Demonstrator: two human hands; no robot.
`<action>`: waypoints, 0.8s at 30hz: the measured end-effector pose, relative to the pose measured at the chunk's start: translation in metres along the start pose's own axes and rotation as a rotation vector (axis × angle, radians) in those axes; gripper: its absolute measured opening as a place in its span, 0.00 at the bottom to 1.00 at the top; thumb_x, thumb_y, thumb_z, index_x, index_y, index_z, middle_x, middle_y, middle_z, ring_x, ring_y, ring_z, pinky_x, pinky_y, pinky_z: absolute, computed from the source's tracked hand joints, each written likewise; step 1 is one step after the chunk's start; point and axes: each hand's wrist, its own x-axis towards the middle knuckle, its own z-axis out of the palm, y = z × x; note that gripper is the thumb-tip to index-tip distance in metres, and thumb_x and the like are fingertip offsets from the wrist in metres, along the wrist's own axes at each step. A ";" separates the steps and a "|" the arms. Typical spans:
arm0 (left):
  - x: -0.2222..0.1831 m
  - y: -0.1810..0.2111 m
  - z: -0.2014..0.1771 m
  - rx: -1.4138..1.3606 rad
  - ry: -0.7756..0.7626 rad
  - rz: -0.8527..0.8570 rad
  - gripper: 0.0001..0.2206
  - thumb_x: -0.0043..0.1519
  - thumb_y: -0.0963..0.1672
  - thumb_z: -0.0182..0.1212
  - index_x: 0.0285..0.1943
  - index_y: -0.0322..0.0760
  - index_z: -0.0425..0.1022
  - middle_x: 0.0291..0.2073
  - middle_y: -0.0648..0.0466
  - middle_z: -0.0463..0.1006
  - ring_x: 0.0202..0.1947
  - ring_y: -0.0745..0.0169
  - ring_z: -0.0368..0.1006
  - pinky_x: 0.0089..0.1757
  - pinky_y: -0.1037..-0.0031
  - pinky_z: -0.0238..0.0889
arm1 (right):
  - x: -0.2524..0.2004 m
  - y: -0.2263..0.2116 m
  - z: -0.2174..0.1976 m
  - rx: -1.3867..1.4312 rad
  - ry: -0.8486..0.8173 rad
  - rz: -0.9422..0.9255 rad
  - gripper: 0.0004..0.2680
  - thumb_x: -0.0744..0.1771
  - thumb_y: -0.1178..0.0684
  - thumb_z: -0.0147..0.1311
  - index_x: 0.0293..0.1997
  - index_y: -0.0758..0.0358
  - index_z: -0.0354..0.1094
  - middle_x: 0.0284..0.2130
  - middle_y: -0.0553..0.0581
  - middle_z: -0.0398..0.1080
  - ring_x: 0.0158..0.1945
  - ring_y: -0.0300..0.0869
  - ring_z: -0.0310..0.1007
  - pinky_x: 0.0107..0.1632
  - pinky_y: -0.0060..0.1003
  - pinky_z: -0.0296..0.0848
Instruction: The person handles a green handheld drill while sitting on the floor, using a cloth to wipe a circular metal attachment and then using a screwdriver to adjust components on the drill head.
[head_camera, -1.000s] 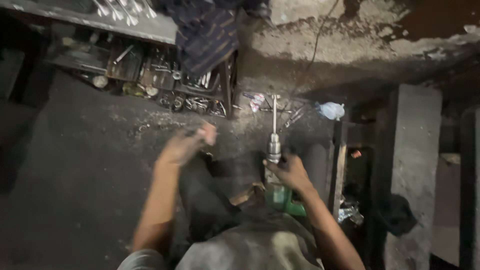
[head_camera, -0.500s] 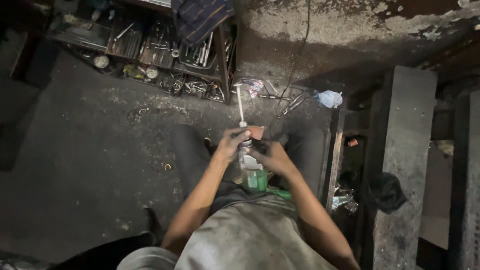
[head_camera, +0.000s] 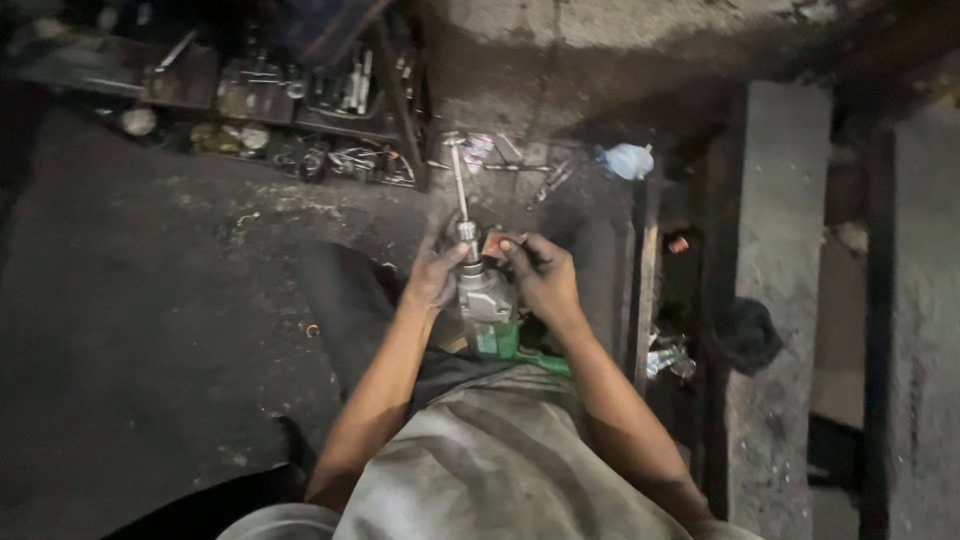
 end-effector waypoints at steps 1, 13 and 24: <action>0.003 0.002 0.006 -0.081 0.009 0.021 0.42 0.51 0.40 0.70 0.74 0.51 0.48 0.62 0.55 0.72 0.58 0.65 0.70 0.54 0.70 0.65 | -0.002 0.004 -0.010 0.031 0.016 -0.024 0.05 0.69 0.57 0.59 0.46 0.67 0.76 0.36 0.50 0.77 0.39 0.30 0.73 0.43 0.27 0.72; 0.021 -0.030 0.024 0.205 -0.077 -0.428 0.19 0.54 0.42 0.74 0.49 0.29 0.72 0.37 0.42 0.80 0.40 0.46 0.81 0.47 0.55 0.77 | -0.028 -0.007 -0.111 0.378 0.305 -0.091 0.05 0.72 0.58 0.56 0.49 0.69 0.73 0.38 0.53 0.76 0.40 0.37 0.73 0.46 0.33 0.72; 0.005 -0.015 0.039 0.239 0.246 -0.345 0.11 0.52 0.40 0.66 0.41 0.34 0.71 0.25 0.49 0.77 0.24 0.58 0.75 0.31 0.62 0.75 | 0.019 0.174 -0.299 -0.144 0.777 0.097 0.10 0.67 0.59 0.64 0.50 0.69 0.68 0.41 0.56 0.76 0.40 0.39 0.74 0.44 0.35 0.75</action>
